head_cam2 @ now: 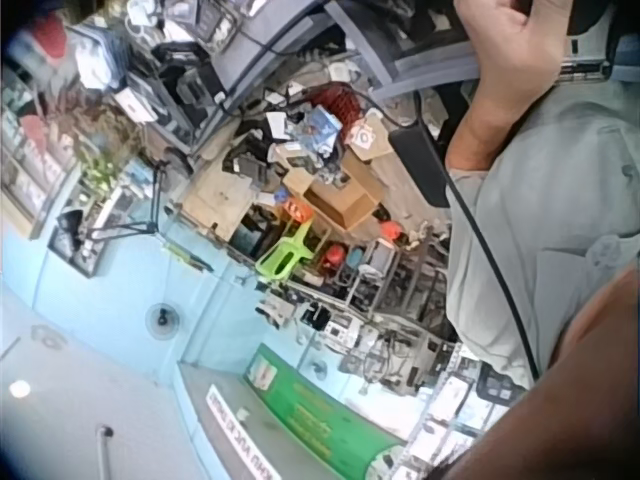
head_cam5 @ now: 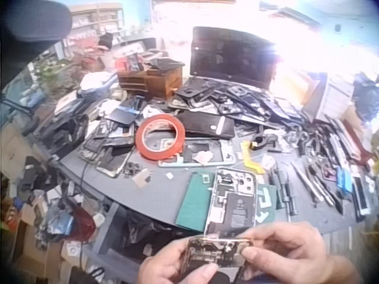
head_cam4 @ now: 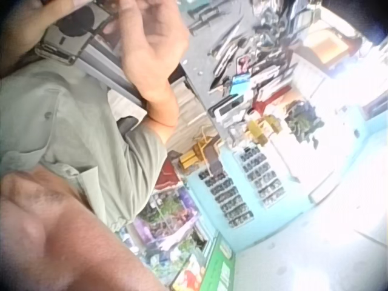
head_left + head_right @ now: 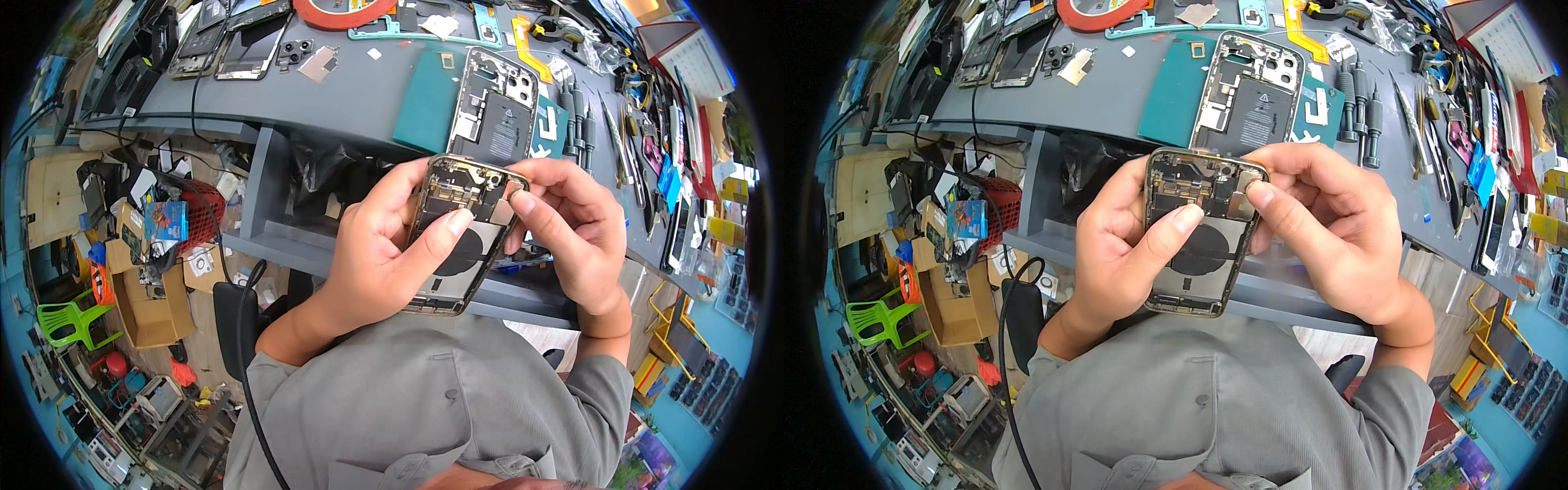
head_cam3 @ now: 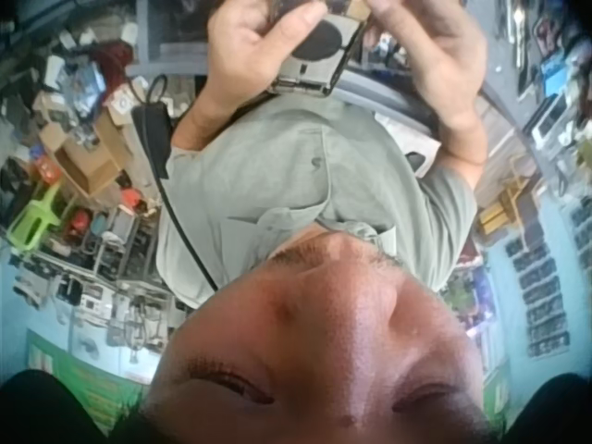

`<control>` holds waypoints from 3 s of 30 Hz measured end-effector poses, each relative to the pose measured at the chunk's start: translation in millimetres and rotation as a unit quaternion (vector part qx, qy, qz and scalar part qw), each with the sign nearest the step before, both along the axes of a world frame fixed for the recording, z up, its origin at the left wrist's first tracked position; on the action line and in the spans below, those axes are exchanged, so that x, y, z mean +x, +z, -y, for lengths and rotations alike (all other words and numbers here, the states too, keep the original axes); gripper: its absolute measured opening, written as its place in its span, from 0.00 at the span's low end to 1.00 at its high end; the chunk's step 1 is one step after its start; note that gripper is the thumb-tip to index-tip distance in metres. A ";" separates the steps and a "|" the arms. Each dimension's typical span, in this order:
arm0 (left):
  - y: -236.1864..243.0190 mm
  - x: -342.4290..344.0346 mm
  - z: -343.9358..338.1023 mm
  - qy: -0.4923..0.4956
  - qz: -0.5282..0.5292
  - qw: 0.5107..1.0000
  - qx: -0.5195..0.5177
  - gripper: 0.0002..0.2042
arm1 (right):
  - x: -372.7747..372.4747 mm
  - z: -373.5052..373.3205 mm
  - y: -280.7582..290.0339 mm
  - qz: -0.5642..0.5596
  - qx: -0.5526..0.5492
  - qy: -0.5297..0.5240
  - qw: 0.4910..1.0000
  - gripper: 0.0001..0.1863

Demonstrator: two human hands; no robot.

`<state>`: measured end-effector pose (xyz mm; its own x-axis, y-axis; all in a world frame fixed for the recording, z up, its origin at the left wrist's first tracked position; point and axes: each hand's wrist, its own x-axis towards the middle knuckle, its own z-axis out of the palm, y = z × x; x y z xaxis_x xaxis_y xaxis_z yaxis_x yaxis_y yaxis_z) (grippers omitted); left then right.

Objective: The person holds a disassembled smartphone and uses a screwdriver to tighten screws on the internal metal shielding. They then use their fingers to press down and secure the metal plate and other internal components within the phone's chassis.

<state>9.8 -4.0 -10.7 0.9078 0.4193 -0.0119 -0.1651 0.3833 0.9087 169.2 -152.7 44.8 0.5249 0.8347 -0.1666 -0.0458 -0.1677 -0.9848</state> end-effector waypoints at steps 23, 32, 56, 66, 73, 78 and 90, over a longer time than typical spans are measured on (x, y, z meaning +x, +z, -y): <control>-2.2 -16.1 -16.4 -0.065 -0.062 0.993 -0.081 0.13 | 3.3 -12.5 -5.8 -0.021 0.007 -0.046 0.999 0.16; -10.3 -24.4 -16.8 -0.096 -0.021 0.991 -0.086 0.18 | 1.6 -8.0 -4.8 -0.017 0.003 0.007 1.000 0.17; -22.3 -17.0 -28.9 0.110 -0.018 0.990 -0.086 0.13 | 35.9 -10.6 5.7 0.422 0.070 0.087 0.900 0.03; -21.9 -15.2 -28.5 0.119 -0.042 0.989 -0.073 0.14 | 46.6 -9.1 19.7 0.475 0.031 0.055 0.878 0.06; -24.6 -16.2 -29.2 0.107 -0.016 0.990 -0.087 0.12 | 138.0 -93.3 31.4 0.605 0.033 -0.041 0.794 0.10; -24.0 -10.4 -29.6 0.108 -0.021 0.991 -0.080 0.13 | 234.6 -165.8 19.7 0.717 0.041 -0.054 0.694 0.13; -26.4 -19.0 -32.8 0.077 -0.026 0.989 -0.122 0.10 | 127.6 -163.5 32.2 0.615 0.025 0.120 0.779 0.07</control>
<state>-9.1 28.8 -37.0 0.8293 0.5309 -0.1744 -0.1938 0.5659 0.8013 296.9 10.9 77.0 0.0907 0.9227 0.3748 0.9641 0.0129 -0.2652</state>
